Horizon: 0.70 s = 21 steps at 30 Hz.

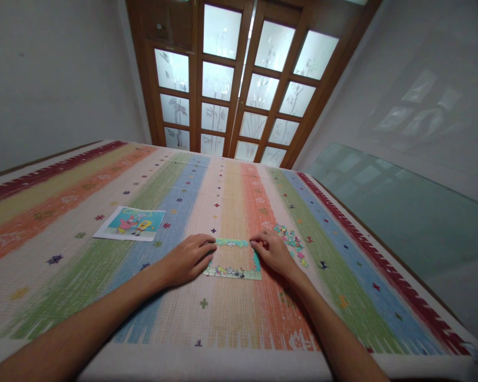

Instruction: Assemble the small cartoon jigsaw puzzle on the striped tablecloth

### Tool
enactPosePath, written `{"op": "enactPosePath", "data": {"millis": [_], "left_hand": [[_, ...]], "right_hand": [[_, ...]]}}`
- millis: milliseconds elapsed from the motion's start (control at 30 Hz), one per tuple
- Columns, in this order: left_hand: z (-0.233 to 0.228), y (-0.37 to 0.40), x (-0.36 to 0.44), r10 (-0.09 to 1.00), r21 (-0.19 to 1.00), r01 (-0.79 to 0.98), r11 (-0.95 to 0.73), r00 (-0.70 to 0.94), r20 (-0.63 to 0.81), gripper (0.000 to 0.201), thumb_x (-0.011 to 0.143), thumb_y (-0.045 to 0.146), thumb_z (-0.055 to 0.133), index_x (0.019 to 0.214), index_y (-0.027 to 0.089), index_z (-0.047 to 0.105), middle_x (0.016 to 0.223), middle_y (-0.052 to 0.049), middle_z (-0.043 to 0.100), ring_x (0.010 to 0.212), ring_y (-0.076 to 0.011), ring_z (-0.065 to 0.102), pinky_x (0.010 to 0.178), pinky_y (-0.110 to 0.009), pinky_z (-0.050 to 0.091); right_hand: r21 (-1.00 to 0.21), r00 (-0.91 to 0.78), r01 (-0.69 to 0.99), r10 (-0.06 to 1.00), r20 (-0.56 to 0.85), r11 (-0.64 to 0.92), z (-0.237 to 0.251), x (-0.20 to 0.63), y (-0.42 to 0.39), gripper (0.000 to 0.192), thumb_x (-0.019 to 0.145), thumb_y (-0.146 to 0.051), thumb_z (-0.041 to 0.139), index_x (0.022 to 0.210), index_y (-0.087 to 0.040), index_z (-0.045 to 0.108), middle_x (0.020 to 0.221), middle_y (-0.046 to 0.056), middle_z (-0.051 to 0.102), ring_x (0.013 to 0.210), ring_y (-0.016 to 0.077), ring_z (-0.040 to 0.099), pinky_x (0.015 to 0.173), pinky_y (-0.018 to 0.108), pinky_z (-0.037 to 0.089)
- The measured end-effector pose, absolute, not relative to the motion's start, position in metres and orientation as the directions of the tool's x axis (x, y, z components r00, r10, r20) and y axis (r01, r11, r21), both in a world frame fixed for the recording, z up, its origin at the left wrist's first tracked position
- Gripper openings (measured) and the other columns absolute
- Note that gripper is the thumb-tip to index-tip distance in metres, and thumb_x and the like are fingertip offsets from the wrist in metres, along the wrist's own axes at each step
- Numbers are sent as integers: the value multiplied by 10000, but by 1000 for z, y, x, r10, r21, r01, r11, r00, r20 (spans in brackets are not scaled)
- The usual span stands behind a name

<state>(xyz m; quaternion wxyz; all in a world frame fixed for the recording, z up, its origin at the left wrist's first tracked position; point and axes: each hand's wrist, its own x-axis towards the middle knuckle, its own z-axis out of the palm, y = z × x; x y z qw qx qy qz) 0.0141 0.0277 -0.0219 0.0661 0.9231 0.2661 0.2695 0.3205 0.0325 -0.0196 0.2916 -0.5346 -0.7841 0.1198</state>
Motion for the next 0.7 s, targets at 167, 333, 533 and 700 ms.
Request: {"op": "enactPosePath", "data": {"millis": [167,333,533,700], "left_hand": [[-23,28,14,531,253,467,-847,714,457,258,1056,252,430,1203,181,629,1216,-133,661,1137,-267,629,1005,-469,534],[-22,28,14,526,255,462,-850,713,464,261,1058,253,426,1202,172,628,1211,-135,659,1131,-261,629,1007,-461,534],[-20,28,14,525,253,461,-851,715,461,259,1059,252,421,1201,174,623,1212,-138,655,1139,-268,625,1000,-471,538],[-21,28,14,530,273,454,-848,716,455,244,1044,240,449,1211,188,620,1221,-132,653,1139,-263,625,1009,-466,531]], "right_hand": [[-503,-262,767,910,321,398,-20,320,32,159,924,-207,613,876,-182,763,818,48,638,770,194,574,761,331,455],[-521,-277,757,916,291,394,-17,320,30,117,906,-201,644,865,-175,750,824,36,619,743,180,570,750,320,447],[-511,-288,764,917,275,394,-17,320,29,101,903,-192,648,889,-183,748,848,32,611,751,175,569,756,319,445],[-506,-289,762,912,292,404,-19,319,28,107,917,-198,632,903,-182,738,867,39,611,773,182,574,760,326,446]]}}
